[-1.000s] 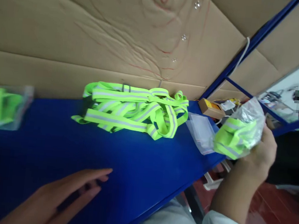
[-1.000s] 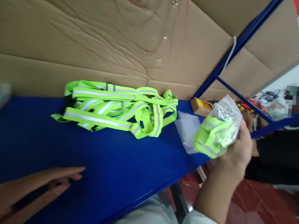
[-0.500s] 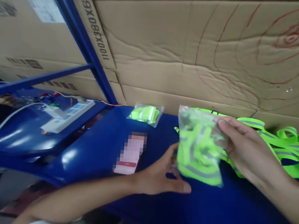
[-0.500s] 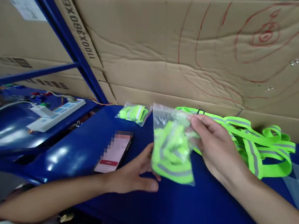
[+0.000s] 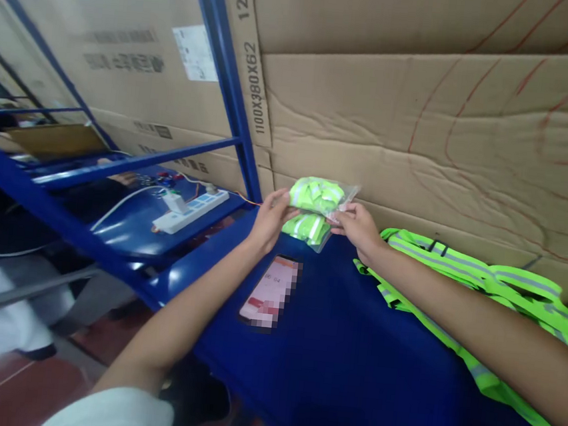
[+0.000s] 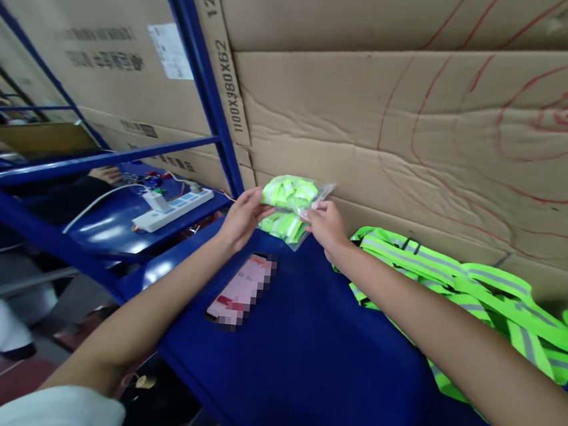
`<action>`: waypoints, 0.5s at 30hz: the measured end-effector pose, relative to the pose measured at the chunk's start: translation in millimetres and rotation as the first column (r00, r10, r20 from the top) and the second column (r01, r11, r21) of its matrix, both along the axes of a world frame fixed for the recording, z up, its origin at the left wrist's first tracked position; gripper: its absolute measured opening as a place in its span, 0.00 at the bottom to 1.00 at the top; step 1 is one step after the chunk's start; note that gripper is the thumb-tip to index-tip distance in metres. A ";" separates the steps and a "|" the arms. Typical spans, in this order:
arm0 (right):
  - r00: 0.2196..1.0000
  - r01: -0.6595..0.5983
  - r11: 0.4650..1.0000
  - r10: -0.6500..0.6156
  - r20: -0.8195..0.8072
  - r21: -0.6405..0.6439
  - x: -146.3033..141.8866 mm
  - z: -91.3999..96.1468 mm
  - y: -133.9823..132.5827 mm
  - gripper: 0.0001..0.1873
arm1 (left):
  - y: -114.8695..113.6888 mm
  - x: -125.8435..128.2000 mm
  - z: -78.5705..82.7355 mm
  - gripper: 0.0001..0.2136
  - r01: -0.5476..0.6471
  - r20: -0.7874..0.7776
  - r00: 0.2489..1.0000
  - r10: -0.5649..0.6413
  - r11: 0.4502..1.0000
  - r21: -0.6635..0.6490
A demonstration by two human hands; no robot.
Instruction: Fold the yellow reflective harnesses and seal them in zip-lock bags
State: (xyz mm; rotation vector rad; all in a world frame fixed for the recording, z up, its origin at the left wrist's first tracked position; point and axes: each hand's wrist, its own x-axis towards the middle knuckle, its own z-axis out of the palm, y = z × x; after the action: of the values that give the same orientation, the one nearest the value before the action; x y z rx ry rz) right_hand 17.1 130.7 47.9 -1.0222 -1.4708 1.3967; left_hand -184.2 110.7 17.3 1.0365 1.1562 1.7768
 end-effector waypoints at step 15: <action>0.892 -0.319 0.947 0.288 0.349 0.034 35.5 -30.2 -56.4 0.22 | -5.1 -5.2 -17.2 0.22 -0.137 -0.810 0.548 0.208 0.978 0.159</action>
State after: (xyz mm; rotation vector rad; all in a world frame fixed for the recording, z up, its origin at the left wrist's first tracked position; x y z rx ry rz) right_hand 52.6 74.3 17.7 -1.0447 -2.0040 1.3978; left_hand -189.4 105.5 0.1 1.9942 1.8032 1.4635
